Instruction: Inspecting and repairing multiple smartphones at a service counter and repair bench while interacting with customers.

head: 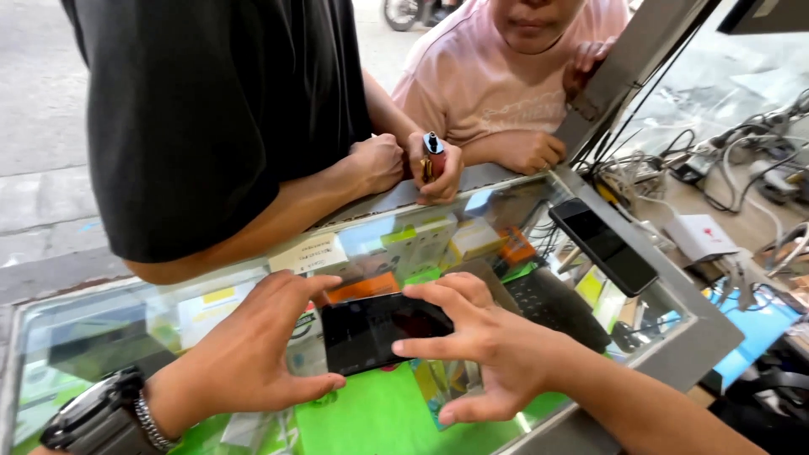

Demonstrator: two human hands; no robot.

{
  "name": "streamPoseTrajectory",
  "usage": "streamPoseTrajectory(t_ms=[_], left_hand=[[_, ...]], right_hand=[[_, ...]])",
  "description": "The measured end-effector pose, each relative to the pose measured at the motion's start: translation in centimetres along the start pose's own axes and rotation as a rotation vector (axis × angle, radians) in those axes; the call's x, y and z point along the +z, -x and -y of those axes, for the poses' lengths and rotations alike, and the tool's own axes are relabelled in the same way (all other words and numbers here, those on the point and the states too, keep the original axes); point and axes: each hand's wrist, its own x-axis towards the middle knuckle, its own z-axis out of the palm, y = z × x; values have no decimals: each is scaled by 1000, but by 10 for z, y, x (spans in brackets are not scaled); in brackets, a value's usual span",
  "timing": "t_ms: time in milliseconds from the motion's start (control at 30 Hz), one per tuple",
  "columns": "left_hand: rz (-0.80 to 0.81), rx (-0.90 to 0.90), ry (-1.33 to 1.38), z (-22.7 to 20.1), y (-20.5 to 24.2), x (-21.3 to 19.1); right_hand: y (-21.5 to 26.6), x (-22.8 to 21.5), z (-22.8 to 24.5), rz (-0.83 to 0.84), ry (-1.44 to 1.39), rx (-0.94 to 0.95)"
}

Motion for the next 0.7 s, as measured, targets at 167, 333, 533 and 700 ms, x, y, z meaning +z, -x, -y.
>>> streamPoseTrajectory(t_ms=[167, 333, 533, 700], left_hand=[[28, -39, 9, 1, 0, -2], [-24, 45, -50, -1, 1, -2], [-61, 38, -29, -1, 2, -1], [124, -197, -40, 7, 1, 0]], right_hand=[[-6, 1, -10, 59, -16, 109], [-7, 3, -10, -52, -159, 47], [9, -12, -24, -296, -249, -17], [24, -14, -44, -211, -275, 116]])
